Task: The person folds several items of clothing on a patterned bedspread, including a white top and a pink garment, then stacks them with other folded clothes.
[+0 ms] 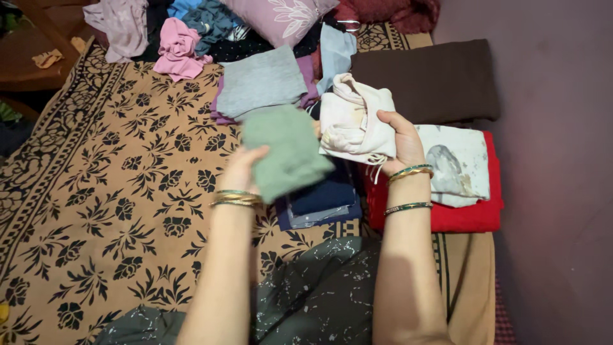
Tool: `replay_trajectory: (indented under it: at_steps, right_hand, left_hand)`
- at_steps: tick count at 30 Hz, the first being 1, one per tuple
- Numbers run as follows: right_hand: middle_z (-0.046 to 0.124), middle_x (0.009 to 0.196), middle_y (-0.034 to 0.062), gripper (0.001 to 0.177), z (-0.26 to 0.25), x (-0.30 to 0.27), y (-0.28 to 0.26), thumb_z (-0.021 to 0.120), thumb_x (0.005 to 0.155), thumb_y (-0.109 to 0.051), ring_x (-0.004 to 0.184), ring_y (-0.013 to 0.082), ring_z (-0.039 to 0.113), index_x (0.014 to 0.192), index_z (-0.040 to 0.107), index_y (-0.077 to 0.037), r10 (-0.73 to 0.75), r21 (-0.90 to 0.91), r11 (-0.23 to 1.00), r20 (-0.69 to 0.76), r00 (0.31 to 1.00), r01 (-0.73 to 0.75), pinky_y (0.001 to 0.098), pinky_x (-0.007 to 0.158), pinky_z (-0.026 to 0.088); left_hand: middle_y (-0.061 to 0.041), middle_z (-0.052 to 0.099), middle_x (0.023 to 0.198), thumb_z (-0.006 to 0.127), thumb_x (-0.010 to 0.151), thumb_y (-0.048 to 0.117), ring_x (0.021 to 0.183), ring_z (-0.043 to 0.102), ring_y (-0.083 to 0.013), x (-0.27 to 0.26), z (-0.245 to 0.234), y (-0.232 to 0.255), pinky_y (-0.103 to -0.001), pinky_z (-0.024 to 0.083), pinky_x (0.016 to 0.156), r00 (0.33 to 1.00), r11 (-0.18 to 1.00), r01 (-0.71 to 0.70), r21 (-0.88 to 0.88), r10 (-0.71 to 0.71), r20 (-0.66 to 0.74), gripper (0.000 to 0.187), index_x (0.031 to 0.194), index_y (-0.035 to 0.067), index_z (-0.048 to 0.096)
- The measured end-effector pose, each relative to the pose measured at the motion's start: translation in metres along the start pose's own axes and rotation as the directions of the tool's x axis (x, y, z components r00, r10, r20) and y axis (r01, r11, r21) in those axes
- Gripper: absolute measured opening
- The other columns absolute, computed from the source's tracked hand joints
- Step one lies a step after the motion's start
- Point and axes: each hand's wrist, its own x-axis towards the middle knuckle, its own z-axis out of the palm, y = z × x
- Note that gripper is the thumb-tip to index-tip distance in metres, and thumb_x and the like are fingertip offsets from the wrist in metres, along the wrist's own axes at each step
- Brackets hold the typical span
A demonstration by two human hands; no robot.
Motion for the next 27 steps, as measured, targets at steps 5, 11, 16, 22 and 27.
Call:
replay_trajectory:
  at_steps: [5, 11, 16, 22, 27]
  right_hand:
    - [0.067, 0.13, 0.0193, 0.051, -0.008, 0.019, 0.028, 0.062, 0.09, -0.009, 0.117, 0.0345, 0.068, 0.14, 0.055, 0.001, 0.091, 0.0, 0.996, 0.035, 0.995, -0.091, 0.0517, 0.104, 0.054]
    - [0.074, 0.116, 0.0178, 0.044, -0.047, 0.04, 0.088, 0.067, 0.088, -0.014, 0.101, 0.0306, 0.073, 0.127, 0.064, 0.005, 0.308, -0.27, 0.893, -0.215, 0.927, -0.359, 0.0444, 0.09, 0.058]
    - [0.077, 0.106, 0.0158, 0.041, -0.073, 0.053, 0.101, 0.07, 0.085, -0.019, 0.086, 0.0275, 0.073, 0.117, 0.07, 0.007, 0.336, -0.461, 0.718, -0.427, 0.839, -0.522, 0.0368, 0.076, 0.058]
    - [0.079, 0.102, 0.0157, 0.048, -0.06, 0.044, 0.087, 0.08, 0.079, -0.024, 0.086, 0.0253, 0.076, 0.11, 0.072, 0.011, 0.123, -0.733, 0.505, -0.461, 0.879, -0.455, 0.0343, 0.075, 0.06]
    - [0.071, 0.077, 0.011, 0.045, -0.039, 0.021, 0.072, 0.083, 0.077, -0.039, 0.061, 0.0195, 0.064, 0.084, 0.074, 0.004, -0.031, -0.806, 0.401, -0.486, 0.873, -0.435, 0.0348, 0.054, 0.05]
  left_hand:
    - [-0.017, 0.061, 0.14, 0.058, 0.089, -0.001, 0.129, 0.063, -0.0339, -0.055, -0.019, 0.084, -0.056, 0.05, 0.104, 0.961, 0.965, -0.247, -0.089, 0.232, -0.153, 0.054, 0.143, 0.001, 0.049]
    - [-0.023, 0.059, 0.144, 0.052, 0.09, -0.002, 0.131, 0.061, -0.0412, -0.08, -0.043, 0.101, -0.062, 0.047, 0.104, 0.957, 0.909, -0.284, -0.305, 0.248, -0.152, 0.053, 0.143, 0.0, 0.047]
    - [-0.022, 0.058, 0.145, 0.054, 0.093, -0.003, 0.132, 0.06, -0.038, -0.068, -0.067, 0.08, -0.058, 0.05, 0.107, 0.953, 0.942, -0.279, -0.188, 0.247, -0.178, 0.053, 0.146, -0.002, 0.046]
    - [-0.019, 0.06, 0.14, 0.056, 0.089, -0.003, 0.128, 0.062, -0.0354, -0.024, -0.062, 0.062, -0.052, 0.055, 0.105, 0.972, 0.976, -0.19, -0.105, 0.172, -0.158, 0.055, 0.143, 0.001, 0.048]
    - [-0.019, 0.066, 0.134, 0.058, 0.09, -0.003, 0.119, 0.069, -0.0315, 0.052, -0.039, 0.076, -0.044, 0.059, 0.099, 0.996, 0.991, -0.023, 0.129, 0.033, -0.08, 0.053, 0.143, -0.002, 0.051]
